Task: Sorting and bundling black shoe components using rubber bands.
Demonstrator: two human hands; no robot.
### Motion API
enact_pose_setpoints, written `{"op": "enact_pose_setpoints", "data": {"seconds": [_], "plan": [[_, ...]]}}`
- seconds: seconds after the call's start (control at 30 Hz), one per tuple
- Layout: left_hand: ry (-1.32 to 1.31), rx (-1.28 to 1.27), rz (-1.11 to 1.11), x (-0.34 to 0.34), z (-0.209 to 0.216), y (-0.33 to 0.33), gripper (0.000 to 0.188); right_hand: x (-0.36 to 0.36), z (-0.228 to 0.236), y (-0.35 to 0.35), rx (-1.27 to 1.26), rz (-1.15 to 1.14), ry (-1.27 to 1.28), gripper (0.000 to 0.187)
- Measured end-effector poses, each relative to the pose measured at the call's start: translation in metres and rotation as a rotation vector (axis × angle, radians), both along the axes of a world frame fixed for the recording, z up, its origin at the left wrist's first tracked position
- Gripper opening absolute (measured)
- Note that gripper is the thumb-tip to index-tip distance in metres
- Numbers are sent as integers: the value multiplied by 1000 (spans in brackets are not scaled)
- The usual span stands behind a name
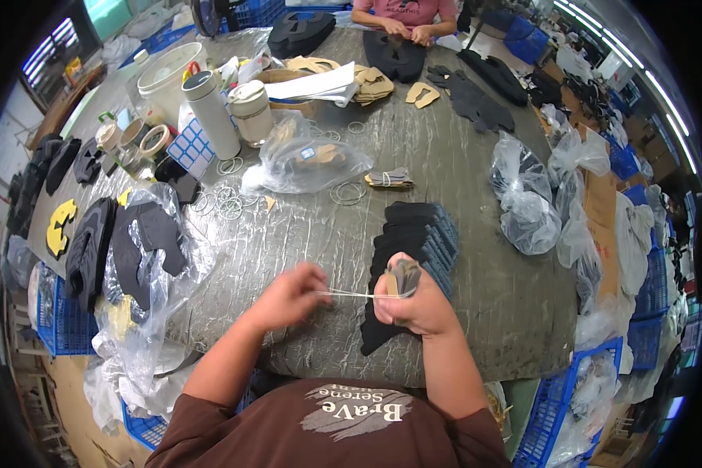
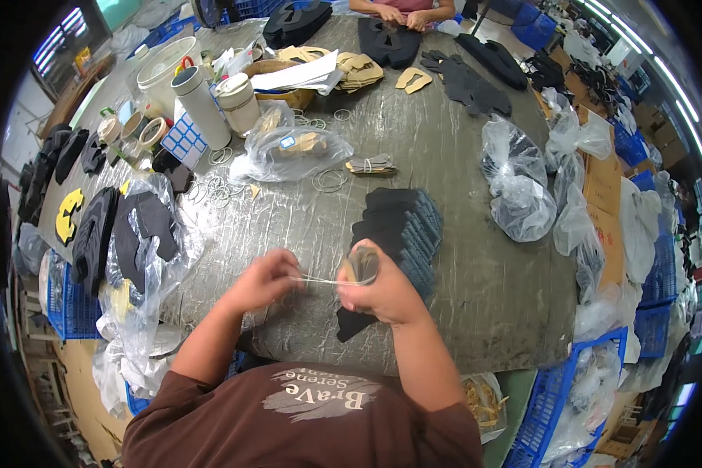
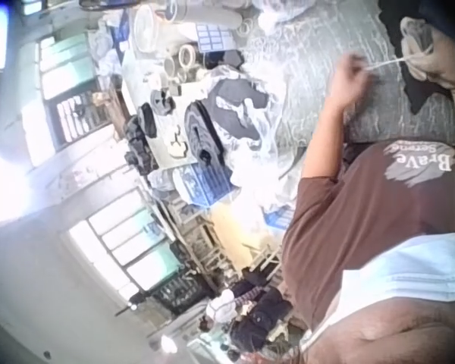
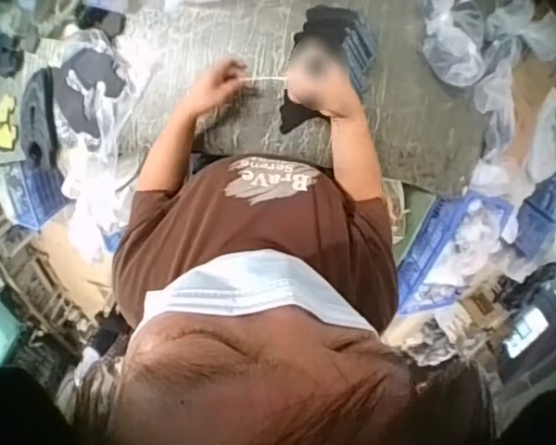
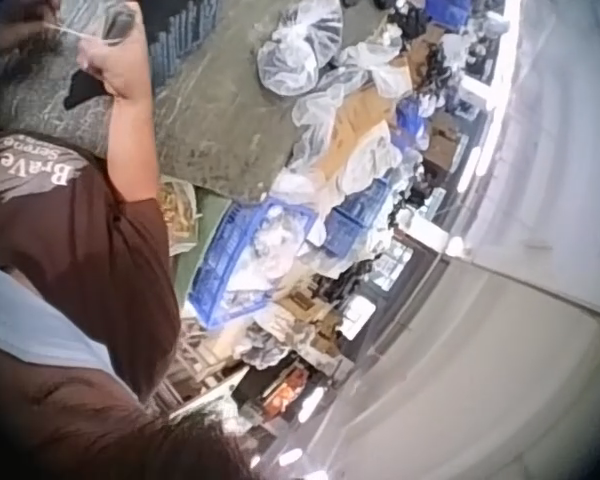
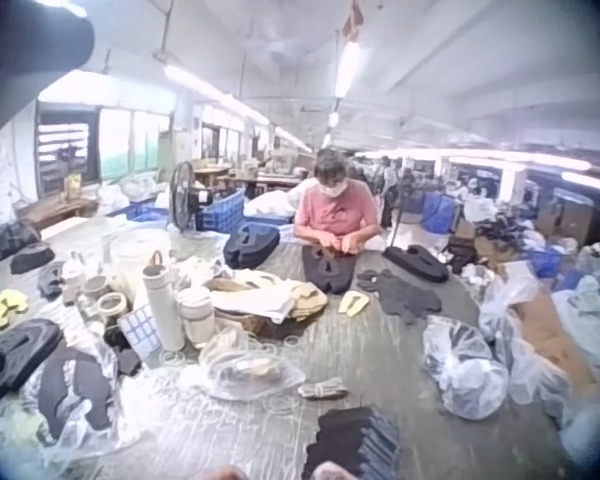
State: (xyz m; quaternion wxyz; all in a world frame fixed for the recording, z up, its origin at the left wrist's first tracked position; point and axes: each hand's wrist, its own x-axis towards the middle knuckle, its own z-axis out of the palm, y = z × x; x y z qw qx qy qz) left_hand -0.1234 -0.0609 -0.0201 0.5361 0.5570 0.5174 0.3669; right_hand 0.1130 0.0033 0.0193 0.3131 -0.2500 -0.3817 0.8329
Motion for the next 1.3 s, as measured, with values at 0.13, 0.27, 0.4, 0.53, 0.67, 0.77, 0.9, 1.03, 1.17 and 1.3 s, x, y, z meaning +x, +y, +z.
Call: {"op": "enact_pose_setpoints", "data": {"seconds": [0.13,0.27,0.4,0.53,0.67,0.77,0.9,1.03,1.17,1.3], "plan": [[-272,-310,123,0,19,11,8,-18,16,-24,800,491,-628,40],[693,736,-167,57,77,-10,12,-31,-21,0,938,475,-900,49],[739,717,-208,35,56,-6,9,-16,10,6,253,299,-584,39],[397,590,-122,23,49,1,12,-16,8,-13,384,169,-504,30],[767,690,-100,35,60,-7,14,-12,11,-8,475,32,-723,31],[859,609,-95,40,60,-20,17,-14,9,-15,904,90,-1150,34],[388,320,-301,33,46,-7,14,-11,14,-12,689,-51,-774,32],[-465,-184,-197,11,7,6,9,-6,25,-19,729,518,-542,31],[-329,-23,-87,32,11,3,11,-25,15,-28,1004,717,-922,28],[511,681,-289,55,54,-3,26,-18,-15,-6,889,381,-863,22]]}}
